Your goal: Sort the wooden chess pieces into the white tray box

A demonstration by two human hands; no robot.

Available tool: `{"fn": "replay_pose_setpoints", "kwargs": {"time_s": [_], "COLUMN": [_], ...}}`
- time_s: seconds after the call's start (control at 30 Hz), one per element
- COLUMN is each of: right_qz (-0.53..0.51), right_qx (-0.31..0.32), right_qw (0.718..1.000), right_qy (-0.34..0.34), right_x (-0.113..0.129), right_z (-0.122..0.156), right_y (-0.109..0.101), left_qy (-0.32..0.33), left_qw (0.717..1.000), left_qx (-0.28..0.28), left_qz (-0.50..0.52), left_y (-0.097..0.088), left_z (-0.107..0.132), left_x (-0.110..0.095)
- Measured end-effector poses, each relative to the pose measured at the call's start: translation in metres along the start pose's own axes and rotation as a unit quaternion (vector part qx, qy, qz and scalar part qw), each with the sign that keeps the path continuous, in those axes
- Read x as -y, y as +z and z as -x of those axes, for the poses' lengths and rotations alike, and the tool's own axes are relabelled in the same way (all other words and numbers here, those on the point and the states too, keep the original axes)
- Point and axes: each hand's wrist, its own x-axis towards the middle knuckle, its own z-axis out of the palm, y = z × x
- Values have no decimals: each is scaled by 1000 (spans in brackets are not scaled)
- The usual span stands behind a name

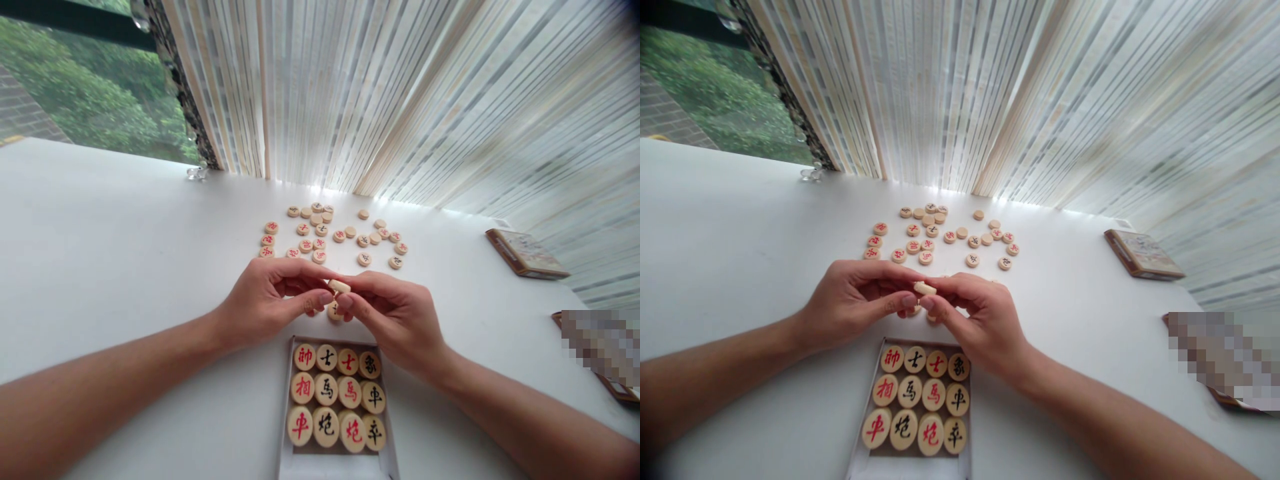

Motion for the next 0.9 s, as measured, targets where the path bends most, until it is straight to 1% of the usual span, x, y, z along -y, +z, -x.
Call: {"fn": "replay_pose_setpoints", "kwargs": {"time_s": [0.17,0.27,0.37,0.47,0.63,0.77,0.83,0.9], "right_qz": [-64,-94,-104,-117,-174,-146,-125,-110], "right_qx": [27,50,74,87,76,62,64,69], "right_qw": [995,987,981,976,965,968,971,974], "right_qy": [76,119,147,163,180,196,195,188], "right_x": [8,10,11,13,17,17,17,17], "right_z": [-3,-4,-5,-5,-4,-3,-2,-2], "right_y": [1,1,0,1,6,6,5,4], "left_qy": [6,22,45,82,164,218,221,205], "left_qw": [1000,998,993,984,953,931,928,933], "left_qx": [7,13,27,26,37,36,40,44], "left_qz": [-20,-64,-104,-157,-252,-291,-298,-293], "left_y": [-1,-2,-2,-3,-3,-1,-1,-1], "left_z": [2,3,3,2,3,6,6,6], "left_x": [1,1,-1,-4,-6,-4,-5,-6]}}
